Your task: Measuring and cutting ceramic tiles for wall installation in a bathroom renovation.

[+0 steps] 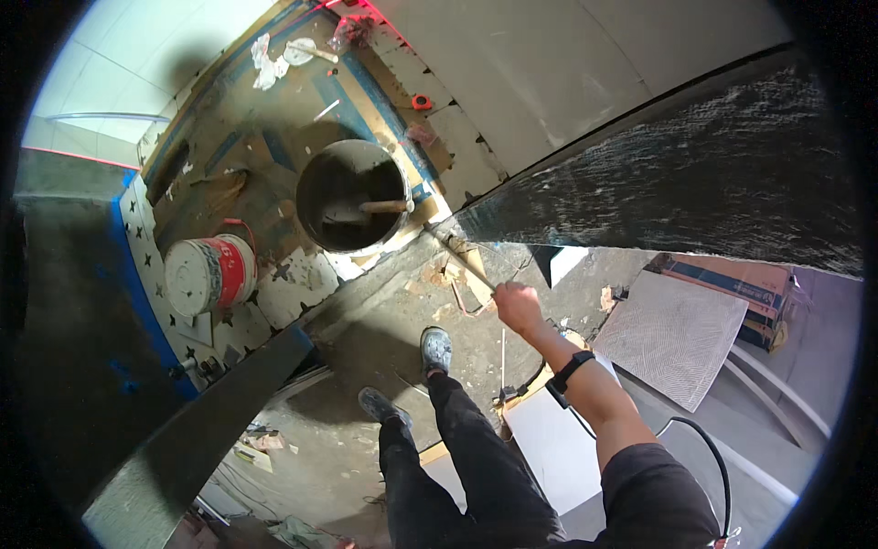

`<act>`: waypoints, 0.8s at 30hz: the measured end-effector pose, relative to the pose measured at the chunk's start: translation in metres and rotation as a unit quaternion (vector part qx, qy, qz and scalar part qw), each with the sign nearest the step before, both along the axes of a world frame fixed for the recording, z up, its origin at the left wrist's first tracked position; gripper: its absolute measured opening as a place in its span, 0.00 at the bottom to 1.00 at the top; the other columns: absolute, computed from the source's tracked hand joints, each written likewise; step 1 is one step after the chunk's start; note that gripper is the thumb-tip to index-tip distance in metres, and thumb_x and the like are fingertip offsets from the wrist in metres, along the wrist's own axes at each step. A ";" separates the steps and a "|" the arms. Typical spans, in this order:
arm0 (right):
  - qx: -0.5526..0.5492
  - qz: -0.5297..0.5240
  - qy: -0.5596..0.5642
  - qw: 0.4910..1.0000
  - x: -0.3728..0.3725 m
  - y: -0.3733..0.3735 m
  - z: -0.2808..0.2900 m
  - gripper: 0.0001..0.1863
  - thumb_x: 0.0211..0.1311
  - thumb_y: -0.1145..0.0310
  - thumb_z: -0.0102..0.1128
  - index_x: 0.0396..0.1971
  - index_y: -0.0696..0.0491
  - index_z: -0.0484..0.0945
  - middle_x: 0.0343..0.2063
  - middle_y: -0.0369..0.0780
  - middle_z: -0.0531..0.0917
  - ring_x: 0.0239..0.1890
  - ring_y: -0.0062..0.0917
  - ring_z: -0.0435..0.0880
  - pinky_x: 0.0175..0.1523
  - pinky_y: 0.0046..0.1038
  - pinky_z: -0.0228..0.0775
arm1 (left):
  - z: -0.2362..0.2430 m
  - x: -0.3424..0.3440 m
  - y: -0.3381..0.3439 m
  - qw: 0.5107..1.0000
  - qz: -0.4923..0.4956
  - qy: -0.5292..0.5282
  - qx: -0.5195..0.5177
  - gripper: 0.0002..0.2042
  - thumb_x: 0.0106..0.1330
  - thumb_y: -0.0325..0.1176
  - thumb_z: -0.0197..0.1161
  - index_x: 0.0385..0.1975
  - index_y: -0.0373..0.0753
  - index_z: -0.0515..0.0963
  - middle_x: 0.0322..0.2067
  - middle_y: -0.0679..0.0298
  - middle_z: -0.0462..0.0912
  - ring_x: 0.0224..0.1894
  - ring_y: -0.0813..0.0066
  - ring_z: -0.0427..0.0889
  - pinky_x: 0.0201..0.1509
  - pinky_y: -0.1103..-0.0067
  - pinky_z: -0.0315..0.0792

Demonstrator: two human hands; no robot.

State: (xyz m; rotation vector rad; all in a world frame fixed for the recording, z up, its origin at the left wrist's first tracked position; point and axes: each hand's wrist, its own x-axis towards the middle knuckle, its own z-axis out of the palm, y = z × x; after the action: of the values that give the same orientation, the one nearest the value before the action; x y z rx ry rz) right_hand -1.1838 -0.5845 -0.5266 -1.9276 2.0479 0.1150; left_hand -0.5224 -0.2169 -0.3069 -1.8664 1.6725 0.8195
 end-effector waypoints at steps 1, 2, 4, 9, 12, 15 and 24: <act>-0.007 -0.005 0.010 1.000 -0.005 -0.002 -0.017 0.11 0.64 0.62 0.56 0.27 0.53 0.75 0.26 0.43 0.81 0.32 0.38 0.84 0.34 0.40 0.74 | 0.011 0.004 0.027 0.995 -0.085 -0.025 -0.038 0.21 0.72 0.49 0.54 0.44 0.35 0.81 0.39 0.48 0.84 0.42 0.47 0.82 0.45 0.60 0.77; -0.046 0.002 0.035 0.998 -0.008 -0.005 -0.036 0.12 0.64 0.59 0.57 0.28 0.52 0.75 0.25 0.42 0.81 0.30 0.37 0.84 0.34 0.40 0.74 | 0.021 0.010 0.044 0.995 0.047 0.003 0.090 0.21 0.72 0.48 0.55 0.48 0.35 0.81 0.44 0.47 0.84 0.48 0.45 0.81 0.51 0.59 0.75; -0.051 0.016 0.054 0.997 -0.025 -0.012 -0.057 0.13 0.65 0.58 0.57 0.28 0.52 0.75 0.25 0.42 0.81 0.29 0.36 0.83 0.33 0.40 0.74 | 0.039 -0.015 0.027 0.941 0.173 -0.009 0.292 0.20 0.70 0.45 0.60 0.52 0.36 0.81 0.50 0.46 0.83 0.53 0.47 0.81 0.55 0.59 0.75; -0.062 -0.012 0.003 0.998 -0.021 -0.051 -0.070 0.16 0.65 0.56 0.57 0.26 0.54 0.77 0.26 0.45 0.83 0.27 0.41 0.84 0.32 0.41 0.76 | 0.033 -0.009 0.057 0.943 0.212 -0.031 0.255 0.21 0.67 0.48 0.61 0.49 0.36 0.83 0.42 0.44 0.85 0.48 0.46 0.83 0.52 0.61 0.76; -0.064 -0.016 0.023 0.998 -0.030 -0.057 -0.084 0.16 0.65 0.56 0.58 0.25 0.54 0.78 0.26 0.47 0.82 0.28 0.43 0.84 0.34 0.44 0.76 | 0.023 -0.022 0.050 0.947 0.238 -0.012 0.216 0.20 0.67 0.44 0.62 0.49 0.34 0.82 0.43 0.46 0.85 0.47 0.45 0.83 0.53 0.61 0.76; -0.050 -0.009 0.007 0.999 -0.034 -0.059 -0.093 0.16 0.64 0.56 0.60 0.27 0.55 0.78 0.27 0.48 0.82 0.31 0.46 0.84 0.37 0.46 0.75 | 0.011 -0.024 0.045 0.924 0.286 0.028 0.251 0.18 0.67 0.42 0.63 0.49 0.34 0.81 0.42 0.42 0.84 0.46 0.43 0.83 0.48 0.59 0.76; -0.008 -0.020 0.003 1.000 -0.041 -0.071 -0.106 0.16 0.66 0.56 0.57 0.29 0.55 0.78 0.31 0.50 0.83 0.33 0.51 0.82 0.40 0.49 0.73 | -0.014 -0.018 0.090 0.913 0.333 0.023 0.235 0.19 0.69 0.43 0.60 0.50 0.35 0.80 0.42 0.41 0.83 0.48 0.41 0.81 0.50 0.58 0.75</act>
State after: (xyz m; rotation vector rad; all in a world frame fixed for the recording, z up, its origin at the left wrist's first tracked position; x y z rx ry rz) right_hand -1.2249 -0.6551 -0.6322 -1.8967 2.0965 0.0958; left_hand -0.5400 -0.1272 -0.3207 -2.0570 0.7183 1.3921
